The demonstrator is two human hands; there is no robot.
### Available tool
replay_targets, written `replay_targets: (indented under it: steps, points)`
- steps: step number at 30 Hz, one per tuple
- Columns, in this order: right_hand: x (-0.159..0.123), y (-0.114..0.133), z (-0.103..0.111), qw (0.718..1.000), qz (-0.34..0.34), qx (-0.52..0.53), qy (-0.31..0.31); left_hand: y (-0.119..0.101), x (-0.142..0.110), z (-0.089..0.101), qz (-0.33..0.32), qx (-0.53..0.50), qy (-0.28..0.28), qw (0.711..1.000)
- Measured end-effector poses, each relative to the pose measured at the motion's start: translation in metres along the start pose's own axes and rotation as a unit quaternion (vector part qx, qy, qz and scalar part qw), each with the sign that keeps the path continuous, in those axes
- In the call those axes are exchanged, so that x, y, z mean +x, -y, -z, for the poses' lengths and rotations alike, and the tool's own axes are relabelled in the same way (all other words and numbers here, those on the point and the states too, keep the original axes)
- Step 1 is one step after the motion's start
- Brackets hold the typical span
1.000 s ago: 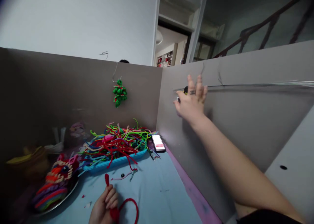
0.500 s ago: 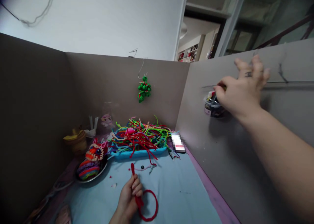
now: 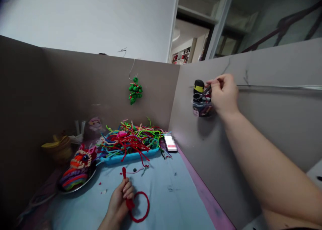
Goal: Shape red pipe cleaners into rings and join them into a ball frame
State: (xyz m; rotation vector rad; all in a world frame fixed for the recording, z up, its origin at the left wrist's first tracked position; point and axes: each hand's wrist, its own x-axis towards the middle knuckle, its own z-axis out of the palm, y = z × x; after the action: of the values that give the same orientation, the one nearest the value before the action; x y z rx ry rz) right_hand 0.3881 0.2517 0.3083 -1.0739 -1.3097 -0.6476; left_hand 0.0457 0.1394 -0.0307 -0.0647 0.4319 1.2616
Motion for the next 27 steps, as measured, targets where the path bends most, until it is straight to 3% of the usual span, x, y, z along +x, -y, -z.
replay_targets:
  steps: [4,6,9,11,13,15,18,20,23,25,26,27]
  points:
    - [-0.002,0.026,0.013,0.970,0.020,0.223,-0.094,-0.002,-0.001,-0.003,0.003,0.000,0.000,1.000]
    - [-0.011,0.045,0.019,0.955,0.012,0.281,-0.093,-0.003,-0.001,-0.003,0.003,0.002,0.000,1.000]
    - [-0.048,0.069,0.020,0.937,-0.039,0.347,-0.006,-0.002,-0.001,-0.003,0.000,0.020,0.008,1.000]
    - [-0.091,0.077,0.013,0.905,-0.106,0.398,0.109,0.002,-0.002,-0.005,-0.014,0.054,0.016,0.998]
    - [-0.148,0.082,0.003,0.833,-0.218,0.435,0.262,0.008,-0.006,-0.010,-0.042,0.105,0.010,0.993]
    - [-0.210,0.089,-0.009,0.759,-0.326,0.431,0.363,0.017,-0.012,-0.015,-0.069,0.161,0.000,0.985]
    - [-0.288,0.103,-0.025,0.684,-0.444,0.402,0.417,0.032,-0.020,-0.020,-0.046,0.236,0.025,0.970]
    - [-0.315,0.108,-0.033,0.662,-0.472,0.398,0.424,0.040,-0.022,-0.019,-0.009,0.277,0.036,0.960]
    - [-0.319,0.088,-0.029,0.684,-0.393,0.369,0.491,0.044,-0.022,-0.016,-0.015,0.301,0.029,0.953]
    - [-0.313,0.054,-0.009,0.747,-0.321,0.291,0.504,0.040,-0.021,-0.017,-0.069,0.287,0.019,0.955]
    - [-0.312,0.035,0.007,0.787,-0.313,0.226,0.482,0.036,-0.020,-0.020,-0.099,0.276,0.013,0.956]
    - [-0.314,0.016,0.026,0.805,-0.309,0.159,0.480,0.032,-0.020,-0.022,-0.122,0.268,0.007,0.956]
